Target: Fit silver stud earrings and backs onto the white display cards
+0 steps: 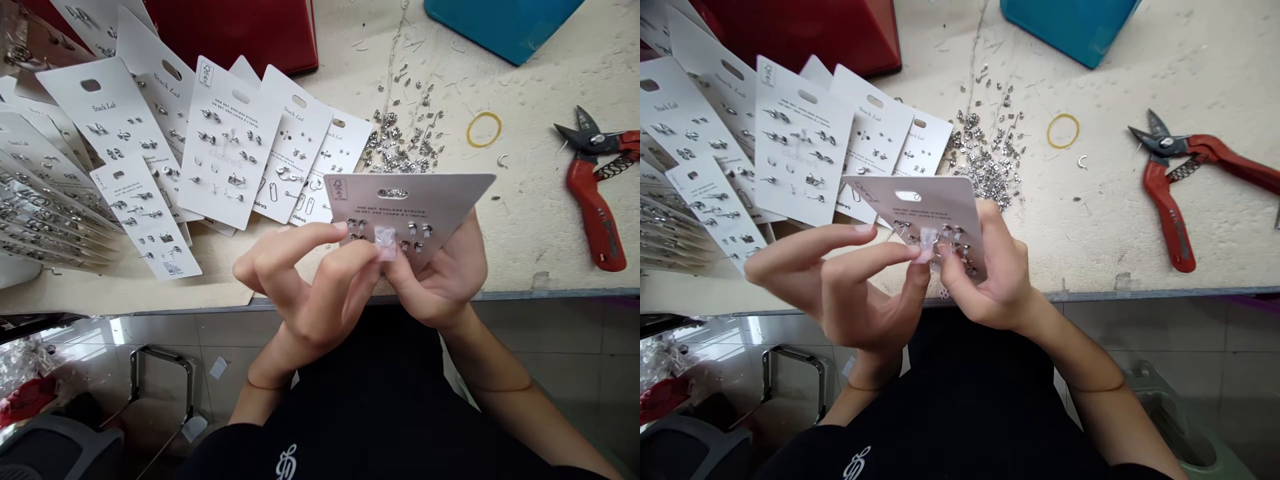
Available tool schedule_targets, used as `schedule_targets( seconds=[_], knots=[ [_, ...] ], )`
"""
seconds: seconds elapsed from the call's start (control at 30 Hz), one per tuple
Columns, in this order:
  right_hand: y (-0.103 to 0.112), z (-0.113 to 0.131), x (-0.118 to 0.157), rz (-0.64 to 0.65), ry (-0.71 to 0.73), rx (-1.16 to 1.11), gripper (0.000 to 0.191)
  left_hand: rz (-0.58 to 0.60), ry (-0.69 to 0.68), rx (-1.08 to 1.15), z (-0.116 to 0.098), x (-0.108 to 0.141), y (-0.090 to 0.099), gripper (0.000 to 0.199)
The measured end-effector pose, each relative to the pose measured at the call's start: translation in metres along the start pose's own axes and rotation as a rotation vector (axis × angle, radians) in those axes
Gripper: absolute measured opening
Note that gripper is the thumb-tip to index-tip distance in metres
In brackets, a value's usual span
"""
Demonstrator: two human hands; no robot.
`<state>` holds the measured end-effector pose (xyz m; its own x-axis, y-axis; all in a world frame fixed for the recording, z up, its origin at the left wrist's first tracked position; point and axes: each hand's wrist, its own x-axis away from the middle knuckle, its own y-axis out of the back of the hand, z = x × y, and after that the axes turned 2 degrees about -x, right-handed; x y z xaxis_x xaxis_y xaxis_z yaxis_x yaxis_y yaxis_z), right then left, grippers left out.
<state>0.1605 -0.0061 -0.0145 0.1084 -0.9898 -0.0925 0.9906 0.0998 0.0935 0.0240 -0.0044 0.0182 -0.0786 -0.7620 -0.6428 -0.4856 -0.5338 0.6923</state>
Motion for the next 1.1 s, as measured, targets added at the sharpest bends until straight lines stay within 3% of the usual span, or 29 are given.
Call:
schedule_targets(
  seconds=[0.17, 0.27, 0.43, 0.8, 1.1],
  knots=[
    [-0.001, -0.004, -0.002, -0.163, 0.208, 0.212, 0.033, -0.014, 0.065, 0.001, -0.002, -0.003, 0.000, 0.010],
    [-0.002, -0.004, -0.003, -0.157, 0.231, 0.241, 0.032, -0.057, 0.053, -0.024, -0.003, -0.005, 0.000, 0.008],
    [-0.001, -0.003, -0.005, -0.106, 0.307, 0.167, 0.051, -0.045, 0.113, -0.014, -0.010, -0.002, -0.003, 0.008],
    [0.000, -0.004, -0.002, -0.130, 0.282, 0.118, 0.051, -0.125, 0.200, 0.168, -0.016, 0.003, -0.016, 0.012],
    [-0.002, -0.005, -0.004, -0.188, 0.352, 0.185, 0.052, -0.216, 0.167, 0.180, -0.016, 0.006, -0.022, 0.010]
  ],
)
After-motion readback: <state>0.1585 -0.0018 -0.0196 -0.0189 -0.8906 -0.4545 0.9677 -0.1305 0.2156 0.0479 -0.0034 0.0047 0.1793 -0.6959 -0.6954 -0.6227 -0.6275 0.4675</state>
